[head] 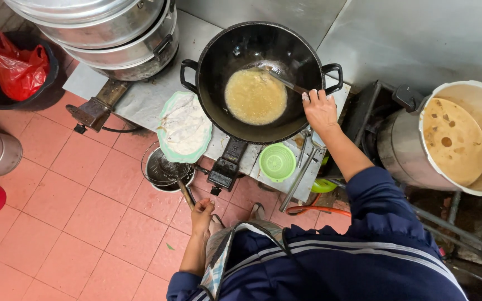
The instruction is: Coat raw fish in flour and prepare to fry them in a wok.
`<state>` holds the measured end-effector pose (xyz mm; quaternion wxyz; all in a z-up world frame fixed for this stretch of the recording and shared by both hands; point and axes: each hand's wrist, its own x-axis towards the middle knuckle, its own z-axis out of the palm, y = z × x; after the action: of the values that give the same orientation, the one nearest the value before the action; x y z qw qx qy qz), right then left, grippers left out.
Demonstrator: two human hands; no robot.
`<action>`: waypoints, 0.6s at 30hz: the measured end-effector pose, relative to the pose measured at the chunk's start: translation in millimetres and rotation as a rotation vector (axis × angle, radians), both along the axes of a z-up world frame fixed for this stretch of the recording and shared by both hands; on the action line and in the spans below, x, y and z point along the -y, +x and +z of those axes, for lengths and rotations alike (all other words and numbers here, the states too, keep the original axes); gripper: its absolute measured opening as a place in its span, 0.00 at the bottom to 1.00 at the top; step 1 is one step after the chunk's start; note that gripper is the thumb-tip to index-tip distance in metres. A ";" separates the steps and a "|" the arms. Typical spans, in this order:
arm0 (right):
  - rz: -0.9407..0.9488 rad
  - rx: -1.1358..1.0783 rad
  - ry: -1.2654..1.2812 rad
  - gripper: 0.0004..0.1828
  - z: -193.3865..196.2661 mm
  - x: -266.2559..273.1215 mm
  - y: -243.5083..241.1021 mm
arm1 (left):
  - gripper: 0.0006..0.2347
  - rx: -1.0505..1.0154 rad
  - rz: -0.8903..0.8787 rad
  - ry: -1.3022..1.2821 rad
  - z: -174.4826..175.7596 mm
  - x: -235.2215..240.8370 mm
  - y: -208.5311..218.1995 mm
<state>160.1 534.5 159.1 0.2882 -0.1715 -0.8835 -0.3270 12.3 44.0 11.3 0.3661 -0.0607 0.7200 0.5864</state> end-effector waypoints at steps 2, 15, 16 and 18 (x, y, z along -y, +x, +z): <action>-0.008 -0.002 0.006 0.04 1.9 -0.5 1.4 | 0.15 -0.005 0.002 -0.008 3.6 -1.0 0.7; -0.041 -0.029 -0.124 0.06 -10.0 30.8 -11.0 | 0.15 0.008 -0.008 -0.015 -13.7 1.7 -4.0; -0.043 -0.032 -0.138 0.07 -10.2 31.2 -11.0 | 0.15 0.009 -0.005 -0.014 -10.5 1.9 -3.9; -0.046 -0.036 -0.150 0.07 -6.7 32.0 -11.6 | 0.15 0.010 -0.002 -0.013 -4.9 2.1 -4.2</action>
<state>148.5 502.5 152.5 0.2826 -0.2187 -0.8961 -0.2631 8.1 41.9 6.4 0.3698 -0.0651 0.7221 0.5811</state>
